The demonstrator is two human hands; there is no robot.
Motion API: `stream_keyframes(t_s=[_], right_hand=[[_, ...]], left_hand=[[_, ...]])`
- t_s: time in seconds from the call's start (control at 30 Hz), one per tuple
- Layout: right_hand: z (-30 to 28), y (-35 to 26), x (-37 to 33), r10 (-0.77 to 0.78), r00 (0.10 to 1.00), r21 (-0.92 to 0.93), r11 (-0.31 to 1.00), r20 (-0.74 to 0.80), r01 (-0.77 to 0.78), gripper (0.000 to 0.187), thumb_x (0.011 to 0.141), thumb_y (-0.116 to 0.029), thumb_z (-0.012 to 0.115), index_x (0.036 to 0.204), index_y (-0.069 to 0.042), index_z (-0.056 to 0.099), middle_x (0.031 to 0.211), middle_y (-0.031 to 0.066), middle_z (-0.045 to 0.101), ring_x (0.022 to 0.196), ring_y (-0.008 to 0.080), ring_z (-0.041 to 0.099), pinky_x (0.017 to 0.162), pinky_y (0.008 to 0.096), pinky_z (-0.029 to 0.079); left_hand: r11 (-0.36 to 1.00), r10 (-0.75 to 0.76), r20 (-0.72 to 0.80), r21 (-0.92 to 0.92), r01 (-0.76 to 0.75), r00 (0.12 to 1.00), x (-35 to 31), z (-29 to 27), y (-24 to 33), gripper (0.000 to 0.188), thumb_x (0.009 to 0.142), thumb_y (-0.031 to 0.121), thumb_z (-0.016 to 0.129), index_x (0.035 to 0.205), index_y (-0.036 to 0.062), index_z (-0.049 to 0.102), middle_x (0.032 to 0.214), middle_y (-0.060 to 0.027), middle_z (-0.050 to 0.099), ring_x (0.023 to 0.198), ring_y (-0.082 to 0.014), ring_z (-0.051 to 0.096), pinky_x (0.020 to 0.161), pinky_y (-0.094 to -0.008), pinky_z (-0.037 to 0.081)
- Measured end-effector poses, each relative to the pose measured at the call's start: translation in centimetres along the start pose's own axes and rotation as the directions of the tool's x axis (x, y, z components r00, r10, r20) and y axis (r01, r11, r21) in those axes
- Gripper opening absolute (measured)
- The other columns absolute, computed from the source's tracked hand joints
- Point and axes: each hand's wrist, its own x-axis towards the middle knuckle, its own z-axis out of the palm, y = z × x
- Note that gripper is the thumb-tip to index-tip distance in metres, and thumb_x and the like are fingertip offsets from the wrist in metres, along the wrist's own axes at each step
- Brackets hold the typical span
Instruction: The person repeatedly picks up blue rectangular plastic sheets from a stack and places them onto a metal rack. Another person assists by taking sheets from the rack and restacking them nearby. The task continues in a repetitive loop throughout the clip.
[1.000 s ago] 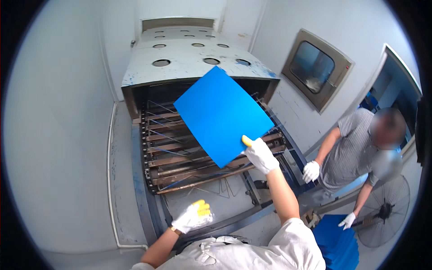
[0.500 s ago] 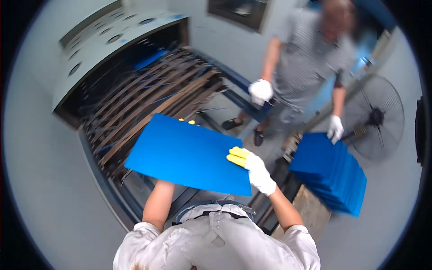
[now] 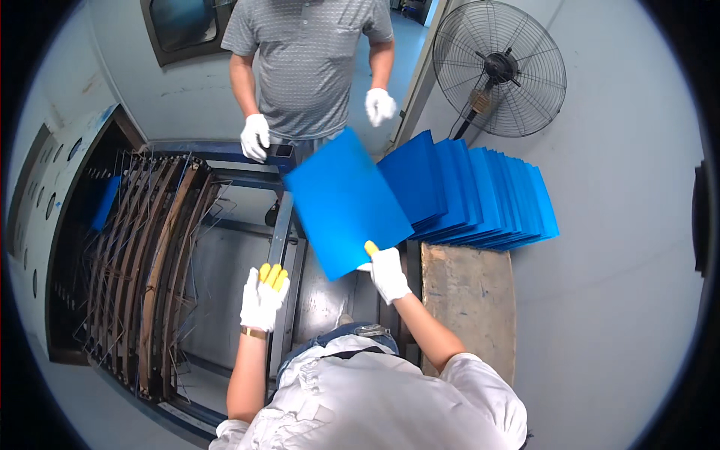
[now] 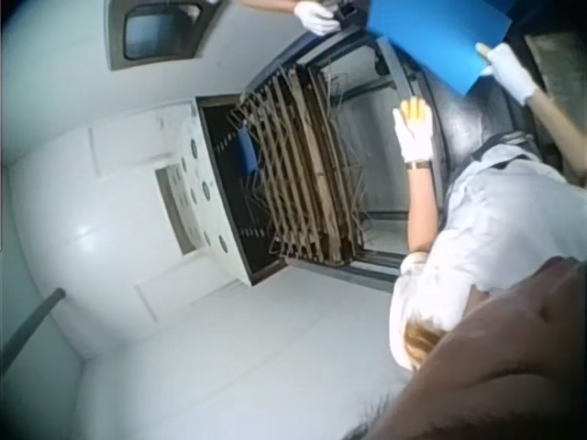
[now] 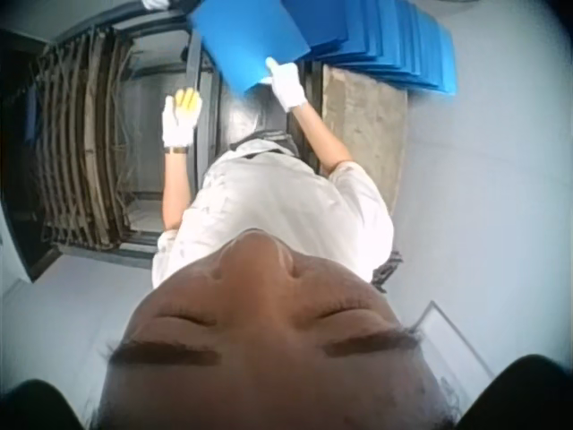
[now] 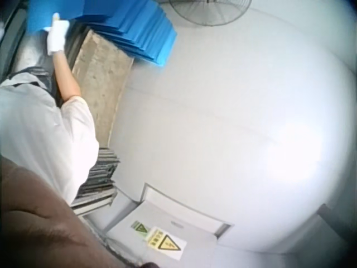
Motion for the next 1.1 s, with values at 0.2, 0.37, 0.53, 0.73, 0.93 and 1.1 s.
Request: stream_keyframes(t_s=[0.2,0.37,0.53,0.73,0.93,1.1], right_hand=[[-3.6,4.8,10.9,-0.28,0.857,-0.302,0.941,-0.434,0.154,0.013,0.082,-0.013,0.049,0.082,0.0,0.05,0.056,0.0045,0.047,0.047,0.0122,0.045,0.04,0.0295,0.037],[-3.8,2.8,15.5,-0.487,0.787,-0.716,0.693,-0.378,0.085,0.032,0.076,-0.006,0.044,0.106,0.001,0.05,0.084,0.0182,0.059,0.072,0.0286,0.058,0.062,0.033,0.045],[-2.8,0.9,14.6,-0.469,0.821,-0.744,0.663,-0.325,0.084,0.03,0.076,-0.005,0.042,0.105,-0.003,0.053,0.089,0.0177,0.059,0.077,0.0287,0.058,0.066,0.0336,0.045],[-2.8,0.6,14.7,-0.5,0.79,-0.756,0.651,-0.355,0.073,0.026,0.082,-0.012,0.043,0.105,-0.004,0.054,0.09,0.0176,0.058,0.079,0.0316,0.056,0.068,0.0357,0.044],[-3.2,0.8,15.5,-0.543,0.76,-0.779,0.622,-0.358,0.078,0.026,0.083,-0.012,0.042,0.104,-0.005,0.054,0.09,0.0168,0.059,0.08,0.032,0.056,0.069,0.0363,0.044],[-2.9,0.0,15.0,-0.471,0.772,-0.693,0.719,-0.427,0.056,0.026,0.083,-0.012,0.042,0.105,-0.005,0.053,0.091,0.0171,0.058,0.082,0.0321,0.056,0.069,0.0365,0.044]], left_hand=[[0.998,-0.061,-0.145,0.016,0.064,0.988,-2.4,-4.3,-2.6,0.028,0.083,0.029,0.049,0.096,0.005,0.05,0.105,-0.0131,0.05,0.096,-0.0278,0.048,0.082,-0.0408,0.042],[0.997,-0.068,-0.218,0.011,0.073,0.974,-4.0,-8.0,-3.4,0.028,0.083,0.03,0.048,0.097,0.0058,0.049,0.107,-0.0129,0.049,0.097,-0.0274,0.048,0.081,-0.041,0.042],[0.995,-0.084,-0.353,0.029,0.101,0.932,-5.5,-10.0,-3.2,0.026,0.082,0.03,0.049,0.095,0.007,0.05,0.102,-0.0125,0.052,0.094,-0.0268,0.049,0.078,-0.0405,0.043],[0.997,-0.072,-0.381,0.002,0.078,0.922,-6.0,-10.6,-3.0,0.025,0.082,0.03,0.049,0.092,0.007,0.05,0.102,-0.0118,0.052,0.094,-0.026,0.049,0.079,-0.0401,0.043],[0.994,-0.106,-0.378,-0.012,0.109,0.92,-4.9,-9.4,-3.9,0.027,0.081,0.027,0.052,0.095,0.0046,0.051,0.101,-0.0126,0.053,0.094,-0.0276,0.05,0.08,-0.0405,0.043],[0.991,-0.124,-0.38,0.0,0.134,0.917,-4.6,-8.8,-3.8,0.027,0.081,0.026,0.052,0.096,0.0039,0.051,0.103,-0.0137,0.052,0.096,-0.0282,0.049,0.081,-0.0408,0.043]])
